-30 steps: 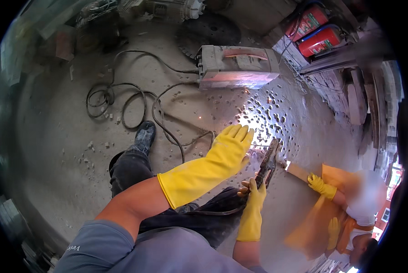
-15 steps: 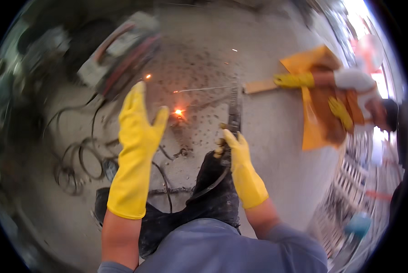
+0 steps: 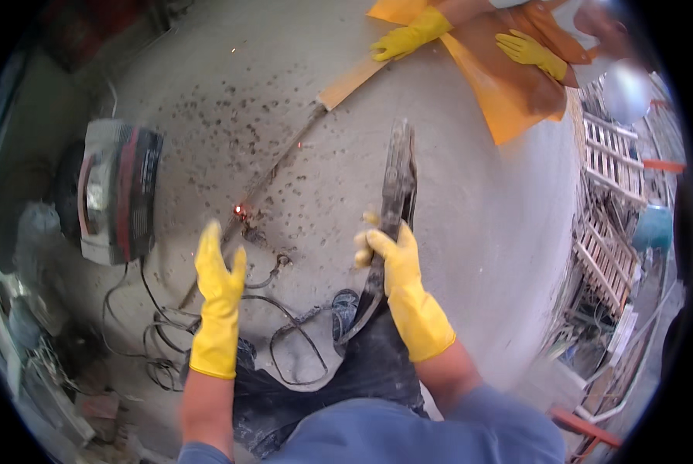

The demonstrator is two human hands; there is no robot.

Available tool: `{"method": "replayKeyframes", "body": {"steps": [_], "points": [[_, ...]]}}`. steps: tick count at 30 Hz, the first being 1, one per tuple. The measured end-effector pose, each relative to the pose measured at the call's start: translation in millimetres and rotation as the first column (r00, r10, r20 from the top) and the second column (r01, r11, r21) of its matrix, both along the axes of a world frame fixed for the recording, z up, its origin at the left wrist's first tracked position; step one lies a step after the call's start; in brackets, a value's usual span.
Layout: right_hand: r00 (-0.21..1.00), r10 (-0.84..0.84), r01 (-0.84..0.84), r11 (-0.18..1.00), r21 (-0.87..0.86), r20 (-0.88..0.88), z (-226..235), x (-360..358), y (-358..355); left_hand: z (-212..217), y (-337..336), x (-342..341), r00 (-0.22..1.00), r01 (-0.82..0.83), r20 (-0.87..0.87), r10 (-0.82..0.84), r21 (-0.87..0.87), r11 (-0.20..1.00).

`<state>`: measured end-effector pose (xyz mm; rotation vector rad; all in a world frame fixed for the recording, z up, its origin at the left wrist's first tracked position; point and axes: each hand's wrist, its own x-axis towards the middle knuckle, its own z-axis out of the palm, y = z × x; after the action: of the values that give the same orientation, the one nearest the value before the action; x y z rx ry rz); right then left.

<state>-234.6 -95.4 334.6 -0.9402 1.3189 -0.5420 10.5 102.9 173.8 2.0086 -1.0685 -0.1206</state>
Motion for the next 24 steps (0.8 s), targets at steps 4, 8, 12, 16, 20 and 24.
{"method": "replayKeyframes", "body": {"steps": [4,8,12,16,20,24], "points": [[0.995,-0.081,0.084,0.995,0.050,-0.063,24.4,-33.6,-1.7,50.2,13.6,-53.1,0.962,0.161,-0.257,-0.095,0.248,0.955],[0.987,-0.152,0.155,0.985,0.074,-0.044,61.2,-61.5,-24.4,127.2,1.4,-68.6,0.970,0.185,-0.224,-0.099,0.404,0.896],[0.983,-0.182,0.181,0.982,0.052,0.010,73.9,-86.6,-30.4,179.8,18.9,-82.4,0.968,0.163,-0.252,-0.022,0.554,0.817],[0.985,-0.170,0.174,0.970,0.167,-0.041,99.4,-106.7,-49.1,228.3,-13.9,-93.9,0.960,0.154,-0.279,0.018,0.582,0.798],[0.983,-0.170,0.181,0.967,0.178,-0.076,99.2,-101.5,-83.2,241.0,-110.4,-72.1,0.972,0.151,-0.233,-0.026,0.535,0.831],[0.982,-0.079,0.118,0.967,0.227,-0.173,108.1,-100.5,-110.6,208.3,-205.3,-46.5,0.946,0.234,-0.320,-0.041,0.592,0.771]]}}
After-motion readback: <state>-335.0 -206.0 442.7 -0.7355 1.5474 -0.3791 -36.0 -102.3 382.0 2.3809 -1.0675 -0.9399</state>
